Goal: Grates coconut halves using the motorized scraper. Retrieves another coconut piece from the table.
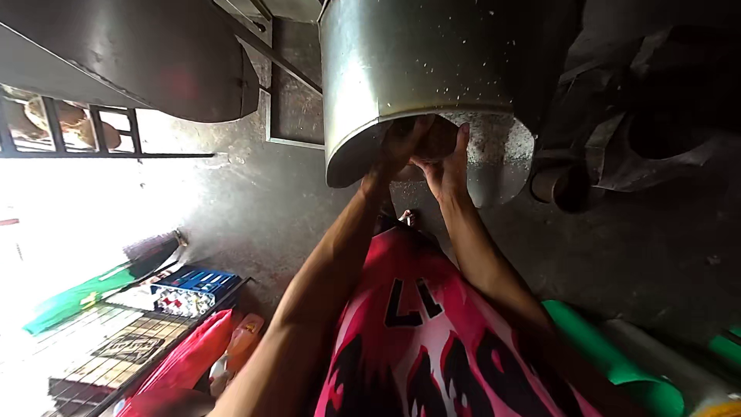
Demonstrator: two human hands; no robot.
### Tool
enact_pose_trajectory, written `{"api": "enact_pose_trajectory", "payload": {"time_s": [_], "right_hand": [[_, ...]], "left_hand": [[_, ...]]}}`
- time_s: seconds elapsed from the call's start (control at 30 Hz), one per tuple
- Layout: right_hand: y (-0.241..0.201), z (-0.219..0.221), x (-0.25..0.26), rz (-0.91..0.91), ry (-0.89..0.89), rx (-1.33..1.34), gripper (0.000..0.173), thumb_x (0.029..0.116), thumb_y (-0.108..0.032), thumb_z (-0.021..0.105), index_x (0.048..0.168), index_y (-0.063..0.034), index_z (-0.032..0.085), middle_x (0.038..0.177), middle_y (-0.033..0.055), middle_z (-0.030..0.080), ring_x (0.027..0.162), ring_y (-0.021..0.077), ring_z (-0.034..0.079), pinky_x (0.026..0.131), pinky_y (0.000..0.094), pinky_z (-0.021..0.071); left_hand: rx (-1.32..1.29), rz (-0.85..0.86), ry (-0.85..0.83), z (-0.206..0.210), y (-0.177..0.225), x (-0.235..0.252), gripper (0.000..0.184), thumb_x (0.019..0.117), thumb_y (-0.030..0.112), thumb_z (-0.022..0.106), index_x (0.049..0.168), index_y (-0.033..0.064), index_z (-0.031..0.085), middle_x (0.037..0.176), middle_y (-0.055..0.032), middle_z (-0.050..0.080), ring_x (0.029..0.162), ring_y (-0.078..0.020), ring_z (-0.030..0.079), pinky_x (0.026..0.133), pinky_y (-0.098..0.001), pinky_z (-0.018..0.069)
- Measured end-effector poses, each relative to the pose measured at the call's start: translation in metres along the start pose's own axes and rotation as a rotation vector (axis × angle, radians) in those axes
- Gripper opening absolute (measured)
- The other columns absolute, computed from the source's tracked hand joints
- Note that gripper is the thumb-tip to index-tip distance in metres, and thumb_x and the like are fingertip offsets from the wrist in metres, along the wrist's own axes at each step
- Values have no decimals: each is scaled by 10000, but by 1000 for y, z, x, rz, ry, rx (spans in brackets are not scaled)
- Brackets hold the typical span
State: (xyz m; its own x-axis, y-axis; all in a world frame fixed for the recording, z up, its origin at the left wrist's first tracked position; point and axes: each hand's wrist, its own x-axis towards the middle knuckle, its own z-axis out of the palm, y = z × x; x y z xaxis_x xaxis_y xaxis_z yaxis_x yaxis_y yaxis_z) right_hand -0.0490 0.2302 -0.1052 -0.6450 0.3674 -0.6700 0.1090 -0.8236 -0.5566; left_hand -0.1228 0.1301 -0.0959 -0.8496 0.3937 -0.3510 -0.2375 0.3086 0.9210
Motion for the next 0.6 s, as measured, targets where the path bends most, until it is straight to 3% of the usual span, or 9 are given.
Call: {"api": "enact_pose_trajectory", "payload": {"time_s": [0.07, 0.1, 0.2, 0.3, 0.37, 0.47, 0.53, 0.57, 0.6], "right_hand": [[-2, 8, 7, -71, -3, -19, 462, 1054, -515, 458, 1348, -160, 479, 1164, 96, 637, 1037, 237, 662, 852, 485, 590], [0, 9, 9, -101, -20, -23, 434, 1062, -483, 459, 1327, -141, 488, 1123, 85, 640, 1009, 212, 660, 847, 454, 588], [2, 7, 7, -129, -21, -73, 366, 1090, -424, 423, 1307, -131, 460, 1096, 90, 634, 972, 214, 675, 808, 448, 607], [4, 10, 4, -130, 46, -110, 422, 1074, -385, 482, 1414, -157, 381, 1134, 124, 628, 967, 263, 683, 775, 485, 616], [6, 16, 2, -125, 111, -155, 455, 1073, -385, 504, 1440, -166, 349, 1138, 132, 620, 964, 274, 684, 769, 490, 619], [2, 22, -4, -140, 167, -255, 545, 1047, -382, 578, 1478, -174, 317, 1179, 152, 616, 978, 293, 695, 764, 497, 632], [-7, 15, -13, -101, 112, -269, 701, 1020, -381, 627, 1566, -229, 215, 1351, 167, 550, 1120, 337, 656, 846, 542, 616], [-11, 8, -15, -70, 55, -236, 748, 1021, -421, 603, 1597, -262, 153, 1443, 169, 493, 1201, 364, 616, 894, 582, 593], [-12, 2, -11, -35, 1, -183, 758, 1018, -506, 556, 1604, -280, 133, 1502, 167, 452, 1263, 387, 577, 933, 626, 565]], "left_hand": [[346, 11, 101, 11, 30, -4, 727, 858, 623, 701, 1288, 42, 621, 1186, -166, 682, 1112, -279, 662, 975, -534, 535], [430, -2, 148, 15, 33, -3, 827, 808, 679, 719, 1305, 29, 602, 1204, -195, 673, 1105, -333, 668, 945, -586, 538], [456, -17, 200, 20, 22, -2, 810, 786, 757, 659, 1201, 61, 649, 1065, -142, 705, 990, -306, 691, 830, -591, 549], [378, -16, 171, 16, 10, 4, 697, 798, 737, 651, 1047, 88, 685, 903, -92, 700, 891, -263, 688, 785, -567, 539], [324, -24, 136, 13, 2, 7, 632, 812, 707, 663, 989, 100, 688, 842, -67, 684, 841, -236, 679, 772, -553, 536], [77, 28, 116, 13, -19, 16, 551, 842, 602, 730, 1047, 93, 680, 860, -39, 688, 840, -174, 684, 799, -491, 570], [-239, 72, 80, 14, -24, 16, 374, 911, 345, 727, 1111, 43, 636, 917, -19, 691, 879, -95, 677, 850, -364, 580], [-370, 66, 63, 15, -23, 15, 286, 942, 254, 667, 1118, 35, 611, 928, 2, 680, 886, -51, 663, 857, -304, 572], [-442, 42, 53, 14, -23, 15, 298, 971, 250, 614, 1153, 15, 598, 962, -11, 682, 907, -42, 659, 870, -287, 569]]}}
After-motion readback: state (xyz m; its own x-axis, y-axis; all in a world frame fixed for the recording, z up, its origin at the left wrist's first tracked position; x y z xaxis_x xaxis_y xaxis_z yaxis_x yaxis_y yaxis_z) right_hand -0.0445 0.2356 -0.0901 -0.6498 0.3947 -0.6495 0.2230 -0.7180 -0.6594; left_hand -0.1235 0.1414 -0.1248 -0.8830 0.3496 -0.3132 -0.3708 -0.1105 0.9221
